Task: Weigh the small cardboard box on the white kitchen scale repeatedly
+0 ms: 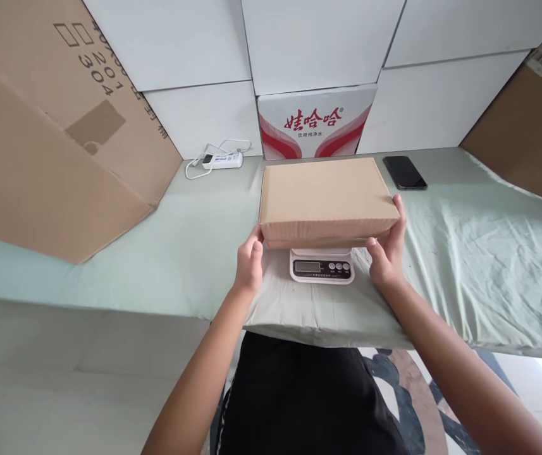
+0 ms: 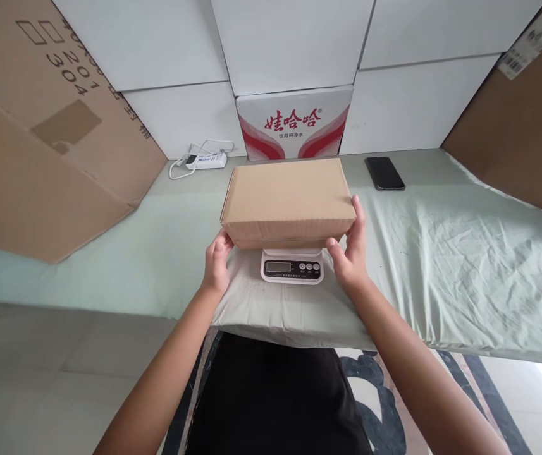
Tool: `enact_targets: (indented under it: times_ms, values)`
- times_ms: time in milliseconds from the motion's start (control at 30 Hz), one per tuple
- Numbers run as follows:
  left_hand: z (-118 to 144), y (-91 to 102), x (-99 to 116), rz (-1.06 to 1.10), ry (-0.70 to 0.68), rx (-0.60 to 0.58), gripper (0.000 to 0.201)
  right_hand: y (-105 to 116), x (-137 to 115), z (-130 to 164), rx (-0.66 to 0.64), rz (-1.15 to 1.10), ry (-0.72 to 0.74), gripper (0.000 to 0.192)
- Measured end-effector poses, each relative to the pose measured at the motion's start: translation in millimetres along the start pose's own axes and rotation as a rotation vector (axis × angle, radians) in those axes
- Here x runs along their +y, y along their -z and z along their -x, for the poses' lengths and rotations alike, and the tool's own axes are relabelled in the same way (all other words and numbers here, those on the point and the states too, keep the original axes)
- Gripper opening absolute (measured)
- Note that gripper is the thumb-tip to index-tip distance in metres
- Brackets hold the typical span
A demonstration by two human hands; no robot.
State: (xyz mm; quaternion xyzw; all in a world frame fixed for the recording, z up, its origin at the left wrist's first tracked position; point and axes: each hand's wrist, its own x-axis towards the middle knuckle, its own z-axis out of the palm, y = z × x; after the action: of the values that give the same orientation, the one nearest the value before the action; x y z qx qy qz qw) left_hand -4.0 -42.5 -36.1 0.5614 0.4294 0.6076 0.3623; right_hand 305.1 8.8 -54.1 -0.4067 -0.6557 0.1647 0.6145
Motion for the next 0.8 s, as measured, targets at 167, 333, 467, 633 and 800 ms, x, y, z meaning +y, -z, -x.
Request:
enact_targets:
  times_ms: [167,333,467,633,800]
  values:
    - [-6.4,-1.2,-1.5,-0.033,-0.002,-0.027,0.085,0.7,-0.2,-3.5,0.027,0.039,0.023,0.098]
    - [-7.0,-0.4,-3.1,-0.042,-0.013,-0.032,0.084,-1.9,1.3,-4.2,0.052,0.001,0.051,0.095]
    - [-7.1,-0.8,-3.6,-0.045,-0.002,-0.046,0.084,-2.5,-3.2,-4.7,0.057,0.033,0.026,0.091]
    - [-6.4,-0.2,-5.8,0.002,0.01,0.025,0.087,2.3,-0.3,-7.1,0.1,0.002,0.053,0.084]
    - [-5.1,-1.9,-5.4,0.016,0.029,0.028,0.09,4.7,0.2,-7.1,0.074,-0.003,0.037,0.084]
